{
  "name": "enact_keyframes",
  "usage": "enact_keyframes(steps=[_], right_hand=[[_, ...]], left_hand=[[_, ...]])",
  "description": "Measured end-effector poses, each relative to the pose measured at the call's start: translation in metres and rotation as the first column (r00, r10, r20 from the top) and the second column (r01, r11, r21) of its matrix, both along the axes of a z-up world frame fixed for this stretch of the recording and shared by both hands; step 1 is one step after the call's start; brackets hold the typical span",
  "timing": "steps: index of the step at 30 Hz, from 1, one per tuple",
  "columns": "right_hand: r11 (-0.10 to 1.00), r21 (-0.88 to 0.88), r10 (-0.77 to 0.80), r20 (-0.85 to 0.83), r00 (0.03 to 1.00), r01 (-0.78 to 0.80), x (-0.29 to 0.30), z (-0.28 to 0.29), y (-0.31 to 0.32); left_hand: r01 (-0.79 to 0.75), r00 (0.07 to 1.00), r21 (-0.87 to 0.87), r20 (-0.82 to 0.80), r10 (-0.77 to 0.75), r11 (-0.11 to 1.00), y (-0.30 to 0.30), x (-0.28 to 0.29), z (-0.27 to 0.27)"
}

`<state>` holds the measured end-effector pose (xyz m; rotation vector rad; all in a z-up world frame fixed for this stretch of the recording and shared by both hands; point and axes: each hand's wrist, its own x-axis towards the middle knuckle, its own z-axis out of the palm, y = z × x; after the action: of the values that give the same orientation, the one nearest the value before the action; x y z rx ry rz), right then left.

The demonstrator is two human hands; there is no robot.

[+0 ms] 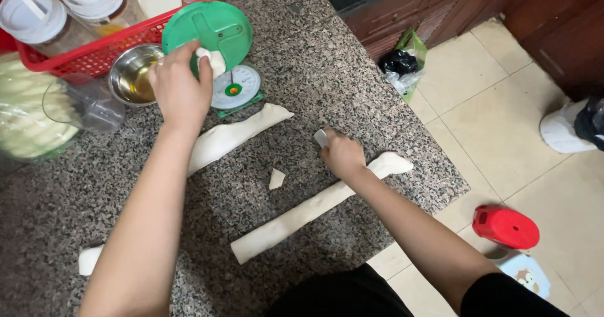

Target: Cutting portions of dough using a scraper and weighing them on a scale.

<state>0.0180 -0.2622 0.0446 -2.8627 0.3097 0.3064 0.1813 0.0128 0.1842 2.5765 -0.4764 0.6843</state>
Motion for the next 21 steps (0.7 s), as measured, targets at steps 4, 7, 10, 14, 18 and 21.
enact_keyframes(steps=[4, 7, 10, 14, 18, 21], right_hand=[[1.0, -0.003, 0.014, 0.055, 0.998, -0.014, -0.002, -0.013, -0.004], [1.0, -0.013, 0.024, 0.077, 0.997, -0.023, -0.002, -0.013, -0.003], [1.0, 0.016, 0.008, 0.108, 0.994, -0.01, -0.004, -0.011, -0.001], [0.999, 0.035, 0.004, 0.068, 0.998, -0.007, -0.004, -0.006, 0.0], [0.999, 0.034, 0.016, 0.07, 0.997, -0.018, -0.004, -0.006, 0.001], [1.0, 0.03, 0.005, 0.1, 0.995, -0.008, -0.004, -0.012, 0.001]], left_hand=[[0.023, 1.0, -0.019, 0.005, -0.023, 1.0, -0.001, -0.005, 0.0], [0.02, 1.0, -0.014, 0.014, -0.02, 1.0, -0.002, -0.005, -0.001], [0.025, 0.999, -0.012, 0.026, -0.025, 1.0, -0.004, -0.004, 0.002], [0.056, 0.997, 0.008, -0.043, -0.056, 0.998, -0.009, 0.002, 0.007], [0.121, 0.99, -0.048, -0.066, -0.124, 0.991, -0.006, 0.008, 0.009], [0.051, 0.992, -0.146, -0.106, -0.067, 0.988, -0.008, 0.009, 0.02]])
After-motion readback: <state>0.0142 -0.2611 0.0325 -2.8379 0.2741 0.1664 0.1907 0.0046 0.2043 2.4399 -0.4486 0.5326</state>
